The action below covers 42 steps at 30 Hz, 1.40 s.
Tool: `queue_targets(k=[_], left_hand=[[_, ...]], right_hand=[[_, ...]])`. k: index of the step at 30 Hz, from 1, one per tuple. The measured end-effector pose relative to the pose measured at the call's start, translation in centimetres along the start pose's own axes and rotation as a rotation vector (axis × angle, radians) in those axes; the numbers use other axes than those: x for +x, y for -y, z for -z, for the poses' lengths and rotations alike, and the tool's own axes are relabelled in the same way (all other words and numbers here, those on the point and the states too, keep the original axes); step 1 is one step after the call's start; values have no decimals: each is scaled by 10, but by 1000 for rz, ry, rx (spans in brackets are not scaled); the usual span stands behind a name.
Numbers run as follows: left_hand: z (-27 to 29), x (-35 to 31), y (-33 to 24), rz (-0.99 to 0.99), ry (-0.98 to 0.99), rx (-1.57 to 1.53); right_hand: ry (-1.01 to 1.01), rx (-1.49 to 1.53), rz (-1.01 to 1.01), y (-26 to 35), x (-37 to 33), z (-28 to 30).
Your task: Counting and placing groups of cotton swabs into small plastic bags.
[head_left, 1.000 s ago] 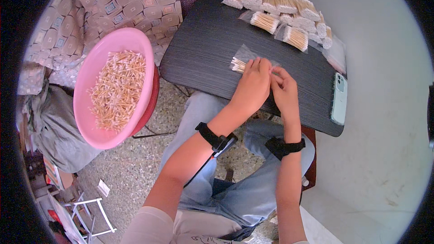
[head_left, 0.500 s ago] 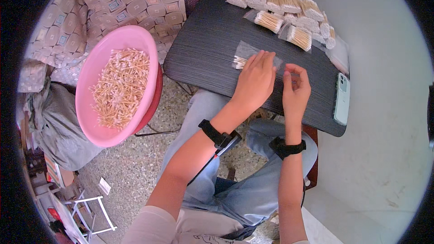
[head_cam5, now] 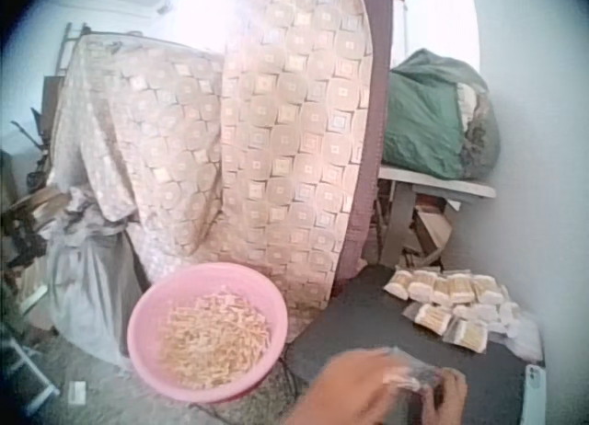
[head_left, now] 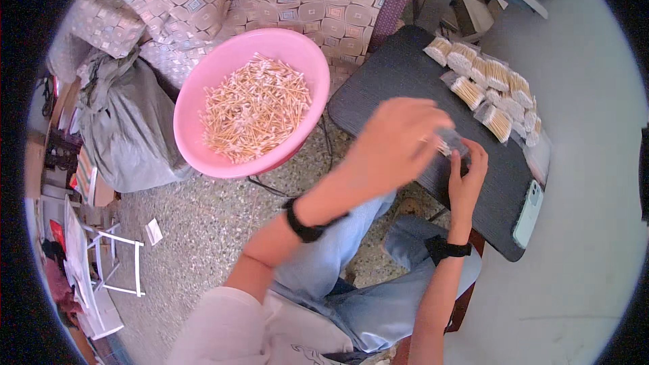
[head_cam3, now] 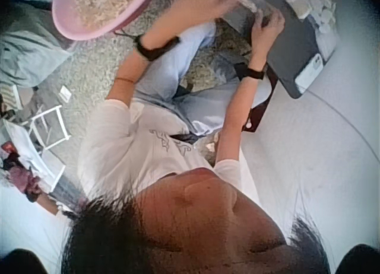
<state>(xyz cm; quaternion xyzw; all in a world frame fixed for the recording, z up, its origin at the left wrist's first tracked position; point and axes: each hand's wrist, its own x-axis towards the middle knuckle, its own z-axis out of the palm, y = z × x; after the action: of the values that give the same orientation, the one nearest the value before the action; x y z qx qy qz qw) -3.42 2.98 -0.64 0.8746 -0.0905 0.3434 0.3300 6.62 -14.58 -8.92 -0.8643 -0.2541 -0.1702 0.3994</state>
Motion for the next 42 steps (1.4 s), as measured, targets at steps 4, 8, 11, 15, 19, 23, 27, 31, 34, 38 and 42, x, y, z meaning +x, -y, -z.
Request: queue_targets(k=[4, 8, 11, 15, 19, 23, 27, 31, 34, 38, 42], left_hand=[[78, -18, 21, 220, 144, 285], [146, -44, 75, 230, 465, 565], [157, -55, 102, 582, 746, 590], [162, -69, 138, 504, 1027, 579], [159, -79, 141, 394, 1091, 763], [160, -82, 154, 316, 1117, 776], [162, -78, 151, 323, 1092, 573], [161, -76, 160, 436, 1169, 505], [161, -76, 170, 523, 1225, 450], [168, -84, 183, 613, 1280, 397], [174, -82, 178, 394, 1066, 519]], right_hand=[[-81, 54, -88, -12, 1, 4], [-175, 163, -148, -12, 4, 2], [-180, 180, -154, -19, 4, 4], [-151, 174, -127, -25, 5, 2], [-148, 136, -136, -33, 4, 0], [-150, 202, -89, -38, 3, -4], [-94, 137, -165, -31, 1, -2], [-64, 142, -177, -31, 2, 2], [-62, 126, -173, -31, 2, 2], [-66, 163, -151, -30, 2, 0], [-29, 147, -155, -29, 3, 2]])
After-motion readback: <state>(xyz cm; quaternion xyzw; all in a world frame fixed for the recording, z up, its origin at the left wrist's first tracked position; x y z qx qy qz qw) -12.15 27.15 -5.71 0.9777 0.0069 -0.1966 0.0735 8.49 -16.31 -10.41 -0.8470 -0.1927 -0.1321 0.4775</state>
